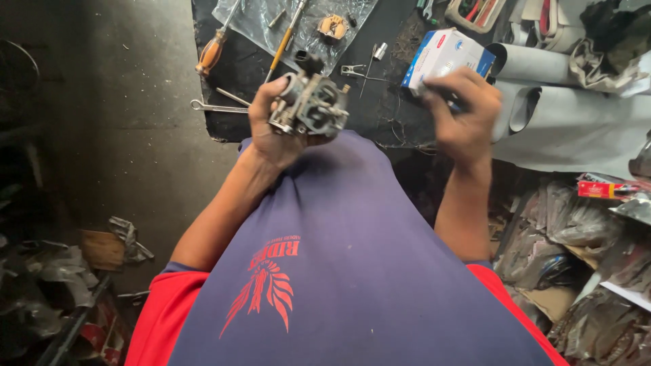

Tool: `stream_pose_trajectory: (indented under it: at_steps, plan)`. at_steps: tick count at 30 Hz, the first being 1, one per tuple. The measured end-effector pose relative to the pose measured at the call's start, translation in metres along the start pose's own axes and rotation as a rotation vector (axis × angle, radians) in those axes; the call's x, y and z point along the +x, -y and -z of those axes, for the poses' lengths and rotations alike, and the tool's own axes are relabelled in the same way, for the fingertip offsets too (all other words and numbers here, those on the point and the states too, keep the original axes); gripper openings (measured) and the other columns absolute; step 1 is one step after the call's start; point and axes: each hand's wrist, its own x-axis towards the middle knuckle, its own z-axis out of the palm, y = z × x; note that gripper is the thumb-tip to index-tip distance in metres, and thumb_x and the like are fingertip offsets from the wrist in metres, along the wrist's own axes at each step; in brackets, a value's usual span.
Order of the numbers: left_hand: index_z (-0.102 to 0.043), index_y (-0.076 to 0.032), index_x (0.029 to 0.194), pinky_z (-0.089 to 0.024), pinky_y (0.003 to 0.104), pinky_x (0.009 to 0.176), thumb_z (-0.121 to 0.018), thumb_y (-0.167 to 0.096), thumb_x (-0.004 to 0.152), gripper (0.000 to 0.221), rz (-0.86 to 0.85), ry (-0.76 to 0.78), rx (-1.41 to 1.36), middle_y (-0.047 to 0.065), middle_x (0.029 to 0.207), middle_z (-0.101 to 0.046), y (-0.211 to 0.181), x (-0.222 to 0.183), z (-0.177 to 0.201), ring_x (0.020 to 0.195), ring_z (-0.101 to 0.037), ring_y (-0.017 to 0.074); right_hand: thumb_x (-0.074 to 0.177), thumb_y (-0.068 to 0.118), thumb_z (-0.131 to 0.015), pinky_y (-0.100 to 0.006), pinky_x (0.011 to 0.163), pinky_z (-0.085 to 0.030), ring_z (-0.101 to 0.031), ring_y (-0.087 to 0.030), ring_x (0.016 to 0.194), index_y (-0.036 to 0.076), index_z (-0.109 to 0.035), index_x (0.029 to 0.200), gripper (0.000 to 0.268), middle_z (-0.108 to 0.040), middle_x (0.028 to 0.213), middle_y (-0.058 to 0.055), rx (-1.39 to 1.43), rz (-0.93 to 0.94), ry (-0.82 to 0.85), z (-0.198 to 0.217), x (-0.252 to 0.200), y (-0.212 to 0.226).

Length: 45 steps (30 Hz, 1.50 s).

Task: Cleaning and reassembling a motorcycle carburetor using small tools and a cloth.

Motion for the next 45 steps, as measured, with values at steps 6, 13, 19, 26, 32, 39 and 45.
stream_pose_trajectory:
  at_steps: [6, 13, 19, 26, 32, 39, 45]
  plan:
    - [-0.063, -0.001, 0.123, -0.058, 0.045, 0.082, -0.068, -0.056, 0.087, 0.066, -0.182, -0.136, 0.138, 0.014, 0.104, -0.067, 0.016, 0.03, 0.067, 0.094, -0.067, 0.0269, 0.089, 0.014, -0.072, -0.042, 0.085, -0.055, -0.072, -0.033, 0.094, 0.004, -0.077, 0.099, 0.014, -0.075, 0.098, -0.017, -0.21, -0.264, 0.156, -0.108, -0.036, -0.157]
    - [-0.037, -0.004, 0.151, -0.06, 0.036, 0.096, -0.093, -0.033, 0.082, 0.093, -0.646, -0.547, 0.948, 0.013, 0.121, -0.067, 0.021, 0.074, 0.112, 0.108, -0.07, 0.0231, 0.087, 0.017, -0.073, -0.045, 0.082, -0.055, -0.071, -0.036, 0.093, 0.007, -0.076, 0.094, 0.012, -0.073, 0.098, -0.017, -0.25, -0.5, 0.174, -0.182, -0.082, -0.214]
    - [-0.016, -0.011, 0.162, -0.057, 0.042, 0.092, -0.1, -0.031, 0.072, 0.126, -0.878, -0.476, 1.732, 0.015, 0.122, -0.062, -0.002, 0.123, 0.139, 0.109, -0.064, 0.0318, 0.089, 0.018, -0.072, -0.047, 0.084, -0.055, -0.07, -0.037, 0.094, 0.007, -0.075, 0.098, 0.015, -0.074, 0.102, -0.016, -0.215, -0.499, 0.132, -0.191, -0.073, -0.219]
    - [-0.017, -0.013, 0.163, -0.057, 0.041, 0.087, -0.103, -0.034, 0.064, 0.132, -0.912, -0.529, 1.944, 0.011, 0.124, -0.06, -0.01, 0.158, 0.154, 0.116, -0.059, 0.0329, 0.088, 0.018, -0.074, -0.045, 0.083, -0.055, -0.071, -0.036, 0.093, 0.005, -0.074, 0.099, 0.017, -0.074, 0.1, -0.017, -0.203, -0.525, 0.236, -0.199, -0.075, -0.235]
    - [-0.025, -0.01, 0.16, -0.054, 0.044, 0.091, -0.102, -0.036, 0.064, 0.127, -0.933, -0.464, 2.053, 0.012, 0.13, -0.057, 0.0, 0.166, 0.146, 0.125, -0.051, 0.0376, 0.088, 0.02, -0.076, -0.044, 0.081, -0.055, -0.071, -0.033, 0.088, 0.005, -0.074, 0.098, 0.018, -0.074, 0.098, -0.015, -0.191, -0.558, 0.268, -0.195, -0.065, -0.237]
    - [-0.025, -0.01, 0.161, -0.046, 0.045, 0.11, -0.101, -0.026, 0.067, 0.122, -0.969, -0.387, 1.995, 0.014, 0.144, -0.054, 0.01, 0.166, 0.158, 0.137, -0.046, 0.0387, 0.087, 0.023, -0.078, -0.042, 0.076, -0.056, -0.072, -0.029, 0.081, 0.005, -0.074, 0.095, 0.02, -0.074, 0.093, -0.013, -0.186, -0.602, 0.295, -0.194, -0.058, -0.23]
    - [-0.024, -0.009, 0.162, -0.038, 0.048, 0.118, -0.102, -0.021, 0.07, 0.121, -0.963, -0.335, 1.915, 0.013, 0.151, -0.051, 0.015, 0.163, 0.17, 0.147, -0.04, 0.0379, 0.087, 0.024, -0.078, -0.042, 0.076, -0.055, -0.072, -0.029, 0.082, 0.005, -0.073, 0.093, 0.021, -0.074, 0.092, -0.012, -0.206, -0.599, 0.298, -0.194, -0.058, -0.231]
